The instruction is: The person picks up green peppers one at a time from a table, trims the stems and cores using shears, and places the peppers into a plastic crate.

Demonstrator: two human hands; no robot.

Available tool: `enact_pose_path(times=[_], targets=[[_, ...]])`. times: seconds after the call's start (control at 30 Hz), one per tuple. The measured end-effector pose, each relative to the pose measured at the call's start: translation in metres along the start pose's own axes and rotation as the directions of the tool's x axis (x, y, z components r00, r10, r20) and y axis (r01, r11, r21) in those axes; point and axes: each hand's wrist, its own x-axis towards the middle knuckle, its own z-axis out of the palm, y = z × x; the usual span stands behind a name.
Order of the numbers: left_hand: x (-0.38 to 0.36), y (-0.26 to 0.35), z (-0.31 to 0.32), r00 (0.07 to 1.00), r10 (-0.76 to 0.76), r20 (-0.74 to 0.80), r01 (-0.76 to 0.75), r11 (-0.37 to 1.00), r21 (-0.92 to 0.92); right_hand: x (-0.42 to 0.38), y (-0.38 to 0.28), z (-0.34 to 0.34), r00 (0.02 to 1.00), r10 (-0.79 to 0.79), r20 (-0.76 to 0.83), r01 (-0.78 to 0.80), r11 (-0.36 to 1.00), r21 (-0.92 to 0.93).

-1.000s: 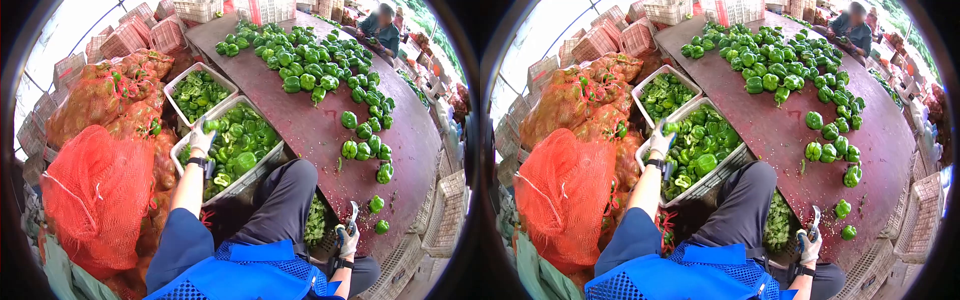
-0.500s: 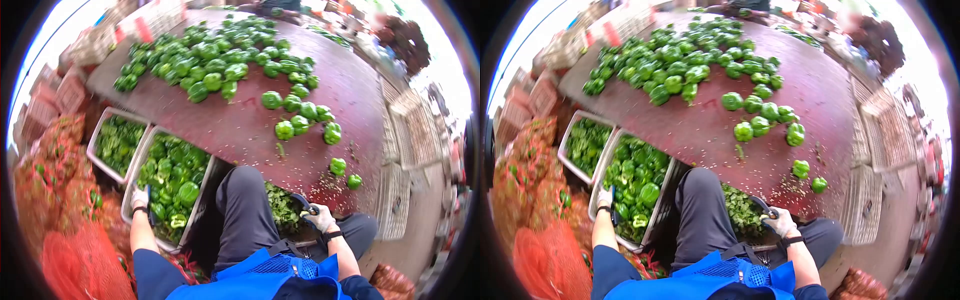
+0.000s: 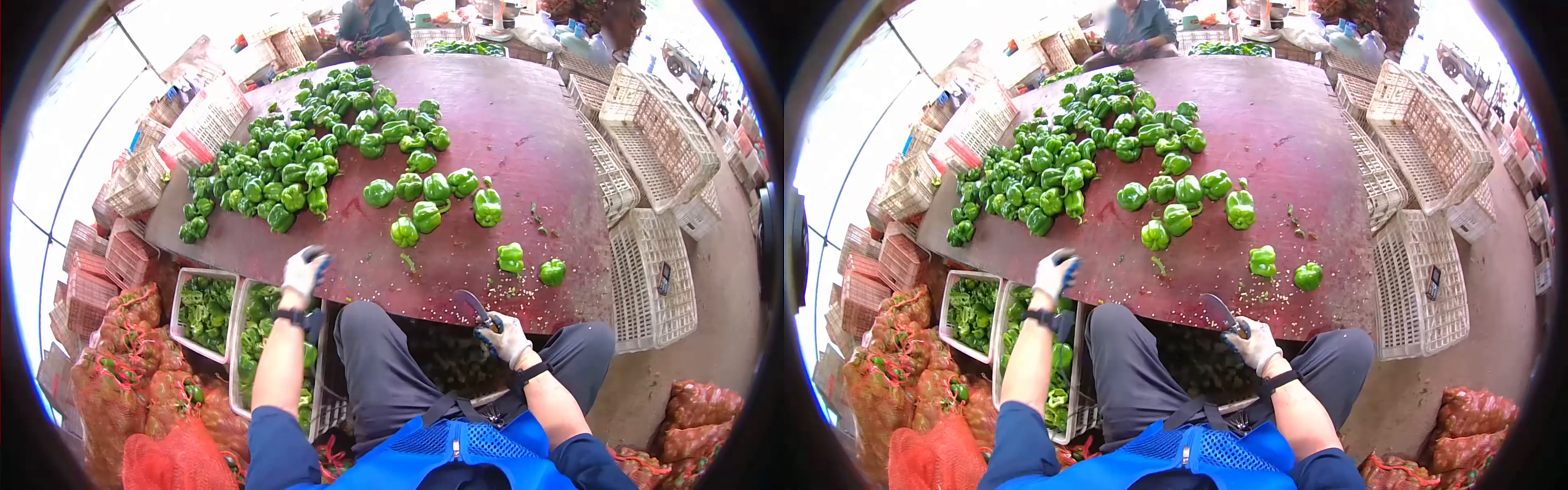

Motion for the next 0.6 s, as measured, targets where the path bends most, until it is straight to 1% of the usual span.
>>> enact_pose_path(times=[0.03, 0.07, 0.1, 0.13, 0.17, 0.2, 0.27, 0.3, 0.33, 0.4, 0.43, 0.47, 0.5, 0.53, 0.57, 0.6], targets=[[0.018, 0.009, 0.031, 0.993, 0.088, 0.073, -0.097, 0.987, 0.129, -0.003, -0.014, -0.005, 1.000, 0.006, -0.025, -0.006, 1.000, 0.023], [0.035, 0.015, 0.062, 0.963, 0.216, 0.160, -0.256, 0.919, 0.300, -0.002, -0.013, -0.007, 1.000, 0.000, -0.028, 0.001, 1.000, 0.031], [0.026, 0.047, 0.095, 0.928, 0.277, 0.250, -0.367, 0.802, 0.471, -0.002, -0.011, -0.008, 0.999, -0.005, -0.038, 0.008, 0.996, 0.094], [0.035, 0.050, 0.121, 0.887, 0.316, 0.337, -0.455, 0.724, 0.519, -0.001, -0.008, -0.008, 0.999, -0.012, -0.050, 0.020, 0.987, 0.158], [0.054, 0.032, 0.144, 0.849, 0.397, 0.349, -0.529, 0.637, 0.562, 0.001, -0.001, -0.006, 0.997, -0.045, -0.067, 0.057, 0.980, 0.192], [0.067, 0.018, 0.161, 0.843, 0.390, 0.370, -0.538, 0.634, 0.556, 0.002, 0.001, -0.007, 0.993, -0.093, -0.075, 0.108, 0.970, 0.217], [0.065, 0.018, 0.181, 0.890, 0.345, 0.298, -0.454, 0.612, 0.647, -0.001, -0.005, -0.013, 0.995, -0.083, -0.056, 0.096, 0.947, 0.307], [0.061, 0.022, 0.185, 0.946, 0.263, 0.188, -0.322, 0.721, 0.613, -0.004, -0.011, -0.016, 0.997, -0.060, -0.046, 0.071, 0.941, 0.331], [0.049, 0.026, 0.188, 0.943, 0.312, 0.111, -0.322, 0.787, 0.526, -0.002, -0.008, -0.016, 0.997, -0.058, -0.047, 0.071, 0.940, 0.334], [0.059, 0.000, 0.187, 0.947, 0.291, 0.140, -0.322, 0.827, 0.460, 0.005, 0.004, -0.008, 0.993, -0.058, -0.104, 0.096, 0.907, 0.409], [0.046, 0.000, 0.191, 0.949, 0.279, 0.147, -0.315, 0.828, 0.463, 0.007, 0.006, -0.006, 0.989, -0.073, -0.127, 0.119, 0.904, 0.412], [0.031, -0.002, 0.195, 0.954, 0.176, 0.244, -0.246, 0.923, 0.297, 0.008, 0.008, -0.003, 0.979, -0.106, -0.172, 0.165, 0.910, 0.380], [0.012, 0.001, 0.201, 0.931, 0.085, 0.356, -0.140, 0.981, 0.132, 0.006, 0.007, -0.003, 0.977, -0.111, -0.182, 0.173, 0.914, 0.368], [-0.007, 0.007, 0.209, 0.925, 0.071, 0.373, -0.130, 0.982, 0.134, 0.007, 0.005, -0.004, 0.973, -0.118, -0.197, 0.183, 0.917, 0.355], [-0.031, 0.015, 0.217, 0.929, -0.003, 0.370, 0.011, 1.000, -0.017, 0.003, -0.005, -0.008, 0.969, -0.122, -0.214, 0.183, 0.938, 0.296], [-0.053, 0.019, 0.225, 0.924, -0.081, 0.374, 0.153, 0.974, -0.167, -0.003, -0.014, -0.012, 0.965, -0.129, -0.228, 0.183, 0.955, 0.234]])
